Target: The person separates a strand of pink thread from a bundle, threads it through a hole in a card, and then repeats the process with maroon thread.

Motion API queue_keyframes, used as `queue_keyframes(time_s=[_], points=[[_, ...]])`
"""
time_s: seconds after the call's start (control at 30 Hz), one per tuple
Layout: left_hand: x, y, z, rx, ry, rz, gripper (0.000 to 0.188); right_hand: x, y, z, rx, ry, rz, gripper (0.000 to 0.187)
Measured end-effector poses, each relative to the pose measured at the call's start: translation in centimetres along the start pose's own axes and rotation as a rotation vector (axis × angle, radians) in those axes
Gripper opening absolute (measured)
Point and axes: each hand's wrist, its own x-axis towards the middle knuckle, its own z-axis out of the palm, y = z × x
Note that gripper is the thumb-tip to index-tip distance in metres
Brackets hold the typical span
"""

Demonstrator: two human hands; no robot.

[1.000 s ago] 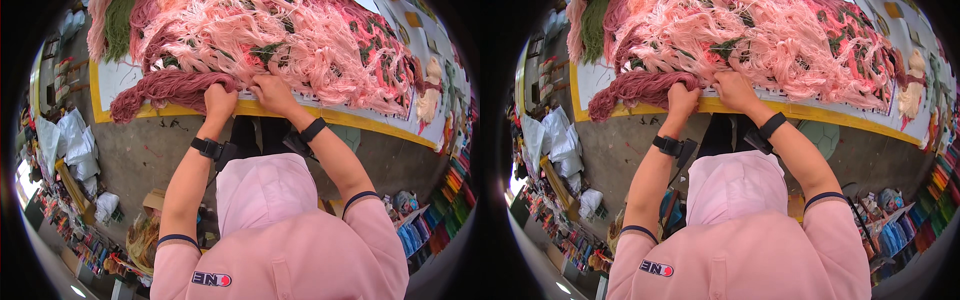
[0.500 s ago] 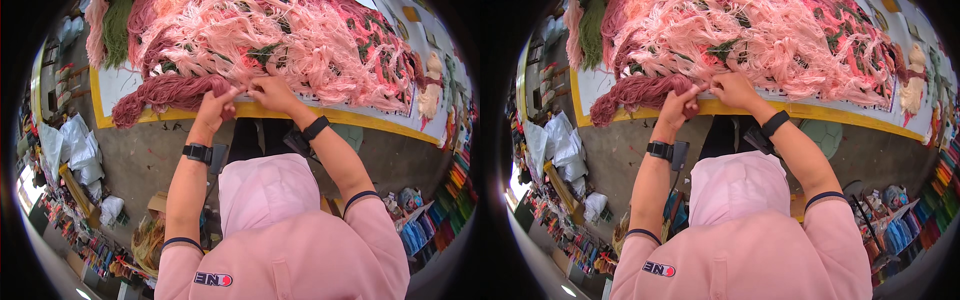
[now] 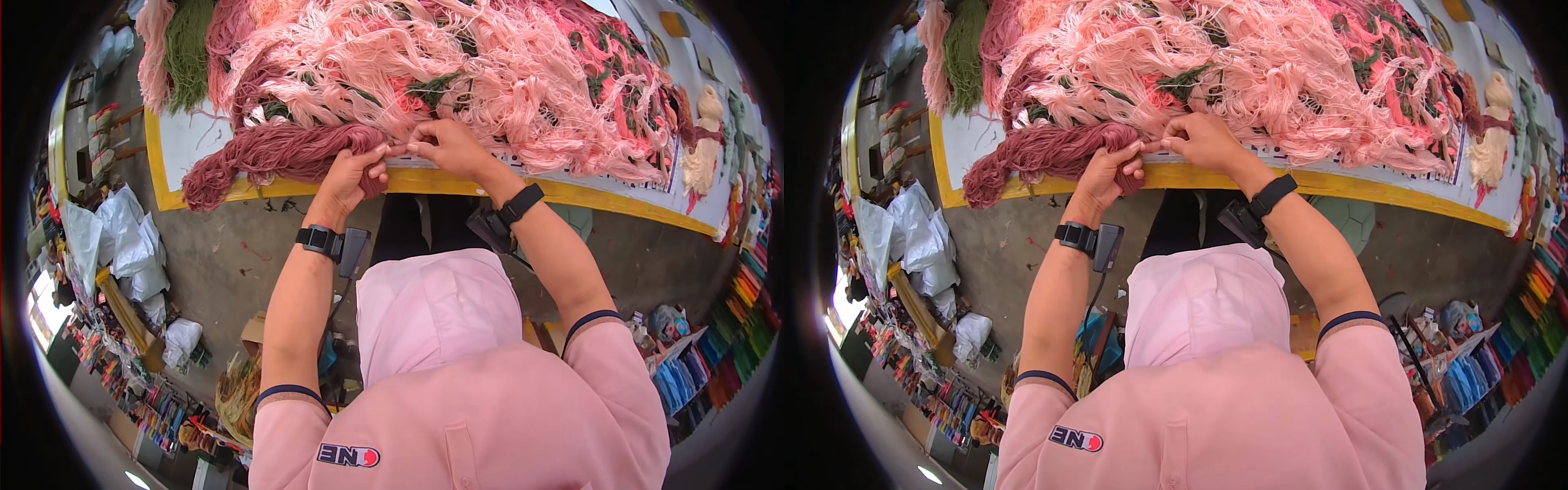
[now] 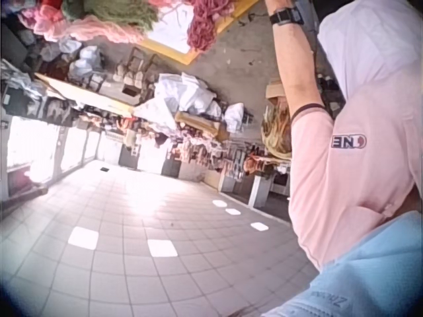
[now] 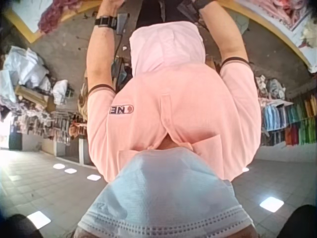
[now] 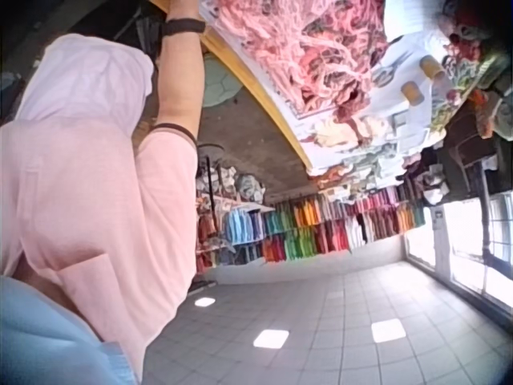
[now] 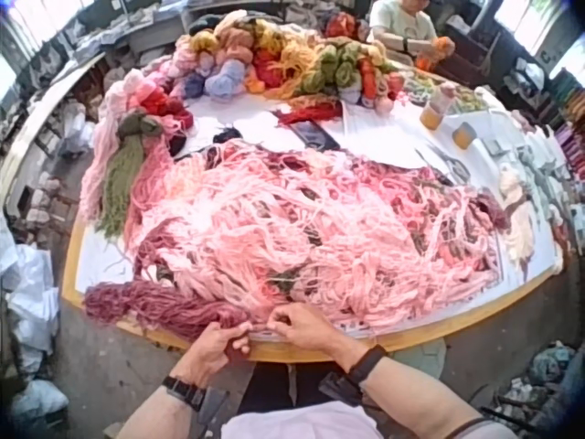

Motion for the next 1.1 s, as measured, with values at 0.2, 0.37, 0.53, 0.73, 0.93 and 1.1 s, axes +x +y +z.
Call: queue_keyframes(time_s=[0.2, 0.37, 0.53, 0.73, 0.93, 1.1], points=[[-0.4, -0.5, 0.9, 0.451, 0.008, -0.006, 0.015, 0.1, -0.1, 0.1, 0.023, 0.038, -0.001, 0.017], [-2.1, 4.1, 0.5, 0.602, 0.255, 0.142, 0.020, 0.0, 0.0, -0.1, -0.212, 0.032, -0.090, 0.014], [-7.6, 16.8, -6.8, -0.089, 0.409, 0.562, 0.021, -0.3, 0.3, 0.3, -0.263, 0.036, -0.113, 0.014], [-7.7, 17.3, -8.8, 0.138, 0.377, 0.758, 0.029, -0.3, 0.9, 1.3, -0.269, 0.151, -0.189, 0.012], [-5.6, 10.1, -2.6, 0.517, 0.618, 0.710, 0.023, -1.4, -1.7, 1.9, -0.349, 0.170, -0.232, 0.012], [-4.7, 6.1, -2.0, 0.395, 0.565, 0.486, 0.023, -0.6, -5.6, 5.2, -0.559, 0.400, -0.481, 0.030]])
